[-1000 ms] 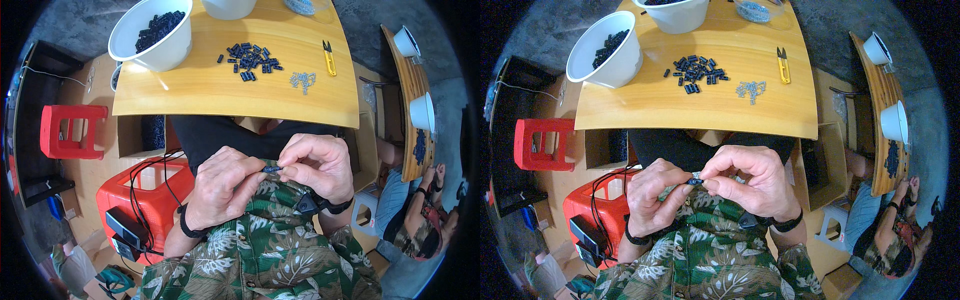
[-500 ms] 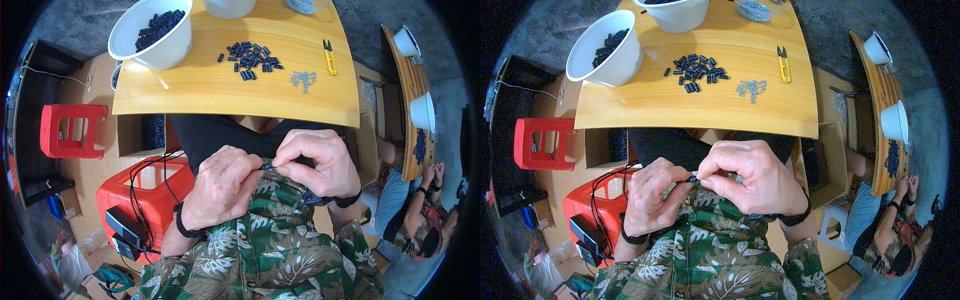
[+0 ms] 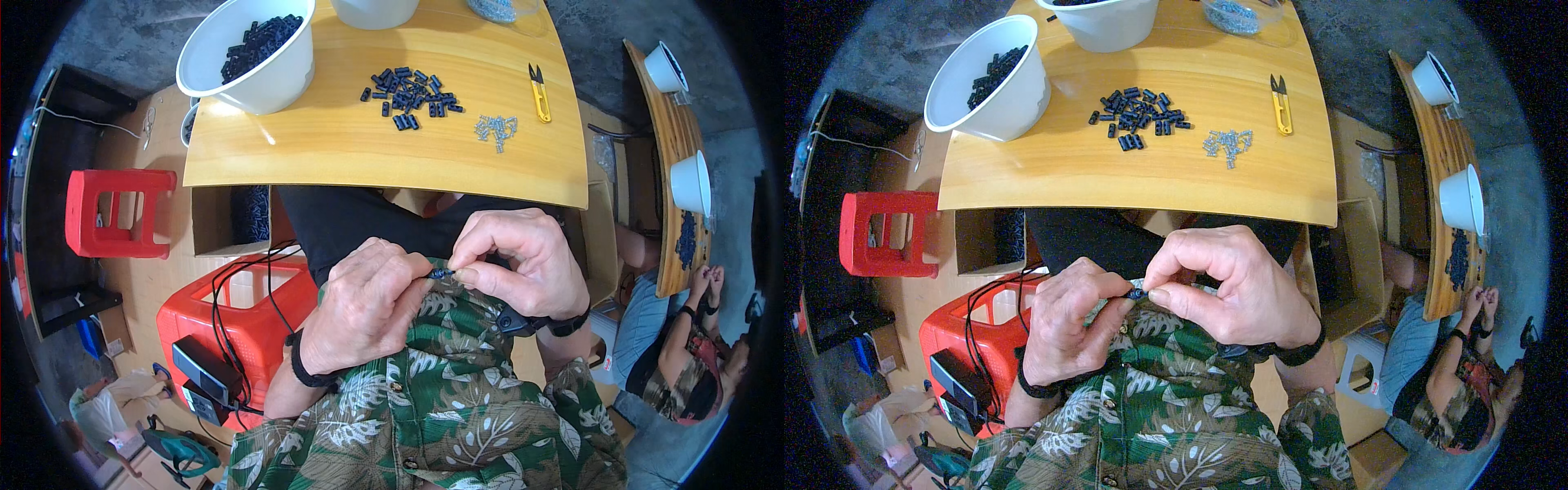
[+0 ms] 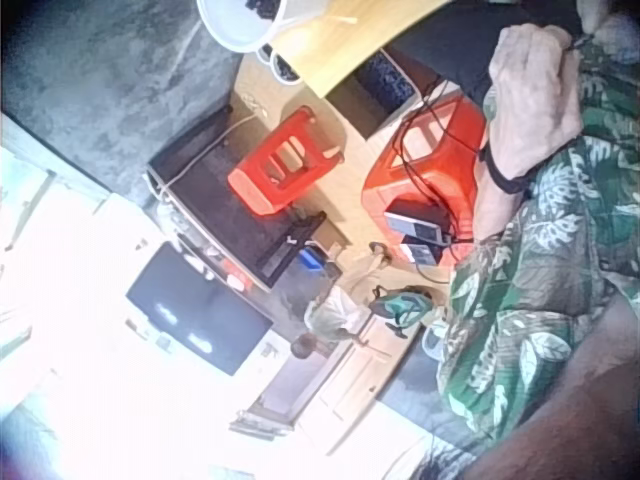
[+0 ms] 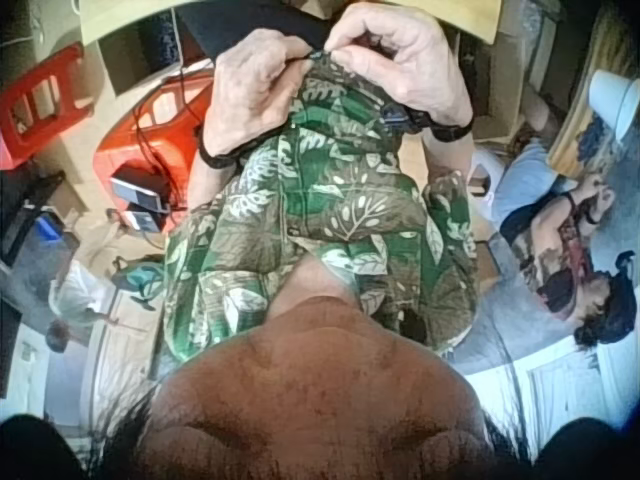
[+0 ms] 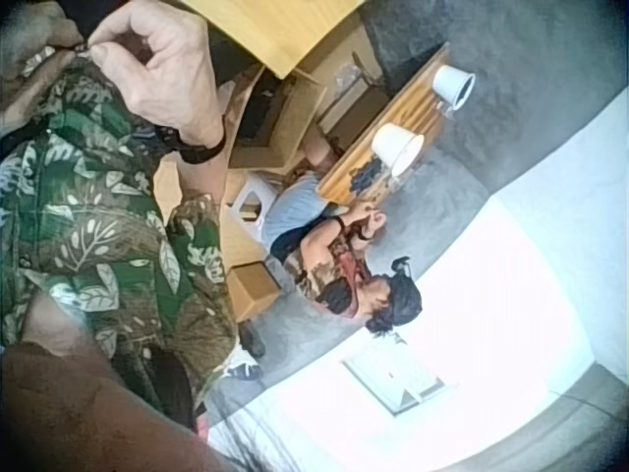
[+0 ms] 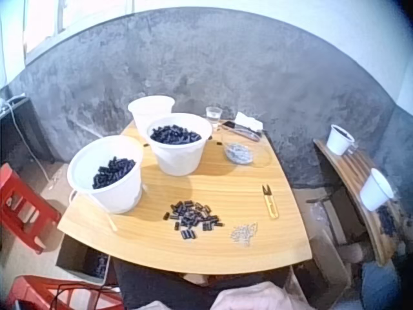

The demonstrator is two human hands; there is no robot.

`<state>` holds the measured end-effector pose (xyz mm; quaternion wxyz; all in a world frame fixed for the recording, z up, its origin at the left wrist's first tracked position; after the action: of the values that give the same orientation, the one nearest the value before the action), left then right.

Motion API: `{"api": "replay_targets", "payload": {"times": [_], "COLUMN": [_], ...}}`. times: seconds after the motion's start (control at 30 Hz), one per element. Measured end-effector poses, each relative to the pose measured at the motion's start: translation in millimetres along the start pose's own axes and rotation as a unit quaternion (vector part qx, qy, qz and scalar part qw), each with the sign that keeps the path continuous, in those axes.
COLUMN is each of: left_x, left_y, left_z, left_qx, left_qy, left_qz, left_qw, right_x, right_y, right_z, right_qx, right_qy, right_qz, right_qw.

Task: Inserting small metal pins or components into blue plastic cylindrical parts.

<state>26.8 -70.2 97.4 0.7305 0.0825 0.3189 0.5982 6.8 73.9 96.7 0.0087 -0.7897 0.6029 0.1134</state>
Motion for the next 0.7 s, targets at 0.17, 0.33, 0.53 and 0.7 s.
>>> {"api": "replay_targets", "payload": {"times": [0.17,0.33,0.53,0.7], "left_x": [1,2,-3,-3], "left_y": [2,2,-2,0], "left_z": [4,3,-6,-3], "left_qx": [0.012,0.005,-0.066,-0.079], "left_qy": [0.027,0.022,-0.054,-0.047], "left_qz": [0.003,0.002,0.017,0.024], "left_qw": [1.0,1.0,0.996,0.995], "right_x": [4,5,9,7], "right_y": [0,-3,-18,-22], "right_z": [-11,9,38,35], "right_qx": [-0.059,0.024,0.153,0.135], "right_qy": [-0.055,0.003,0.246,0.237], "right_qz": [0.002,-0.012,0.046,0.061], "right_qw": [0.997,1.0,0.956,0.96]}}
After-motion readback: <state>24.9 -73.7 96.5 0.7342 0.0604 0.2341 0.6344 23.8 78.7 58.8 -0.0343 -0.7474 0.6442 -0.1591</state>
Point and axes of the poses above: each hand's wrist, its own y-axis towards the middle knuckle, its own x-axis out of the palm, z = x × y, the point moved 8 cm from there along y, towards the middle knuckle, and after that the axes turned 13 degrees about z, right-handed, at the moved point
